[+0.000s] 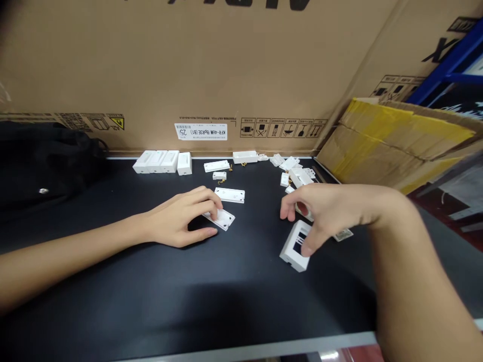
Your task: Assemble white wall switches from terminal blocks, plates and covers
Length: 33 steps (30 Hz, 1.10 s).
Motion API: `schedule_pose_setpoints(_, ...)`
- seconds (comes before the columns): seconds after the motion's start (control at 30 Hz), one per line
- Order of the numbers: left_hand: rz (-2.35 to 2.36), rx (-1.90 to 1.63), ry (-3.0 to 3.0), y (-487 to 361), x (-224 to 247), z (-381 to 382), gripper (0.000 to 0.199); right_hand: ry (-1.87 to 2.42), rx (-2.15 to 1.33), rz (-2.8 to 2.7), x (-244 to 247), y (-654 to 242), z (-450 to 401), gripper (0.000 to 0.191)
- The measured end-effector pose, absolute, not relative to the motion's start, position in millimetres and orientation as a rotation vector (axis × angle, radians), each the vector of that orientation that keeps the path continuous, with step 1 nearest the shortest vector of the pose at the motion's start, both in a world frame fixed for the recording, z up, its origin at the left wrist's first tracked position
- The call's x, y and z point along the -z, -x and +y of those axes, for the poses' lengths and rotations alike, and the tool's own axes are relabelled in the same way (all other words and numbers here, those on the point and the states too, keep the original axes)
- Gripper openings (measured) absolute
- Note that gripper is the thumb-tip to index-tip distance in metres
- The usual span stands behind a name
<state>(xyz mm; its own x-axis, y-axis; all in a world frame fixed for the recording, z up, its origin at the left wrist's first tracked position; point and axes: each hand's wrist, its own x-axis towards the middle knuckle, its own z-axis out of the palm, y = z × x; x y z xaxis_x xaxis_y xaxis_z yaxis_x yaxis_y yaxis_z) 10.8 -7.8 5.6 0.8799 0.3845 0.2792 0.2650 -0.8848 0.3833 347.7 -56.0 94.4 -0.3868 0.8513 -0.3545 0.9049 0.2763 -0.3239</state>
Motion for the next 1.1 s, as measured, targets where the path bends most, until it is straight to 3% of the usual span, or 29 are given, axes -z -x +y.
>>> schedule_pose_setpoints(0.1, 0.519, -0.469, -2.729, -11, -6, -8, 0.022, -1.581, 0.861, 2.363, -86, -336, -46, 0.034)
schedule_pose_setpoints(0.33, 0.606, -0.453, -2.755, -12, -6, -9, 0.028, -1.858, 0.642, 2.353, -86, -351, -36, 0.04)
schedule_pose_setpoints(0.57, 0.64, -0.489, -2.737, -14, -9, -9, 0.038, -1.962, 0.473, 2.16, -75, -383, -29, 0.016)
schedule_pose_setpoints(0.83, 0.651, -0.408, -2.717, -12, -3, -6, 0.05, -1.977, 0.508, 2.125, -79, -376, -33, 0.015)
schedule_pose_setpoints(1.1, 0.618, -0.441, -2.711, -11, -2, -5, 0.042, -1.885, 0.289, 2.616, -93, -346, -41, 0.011)
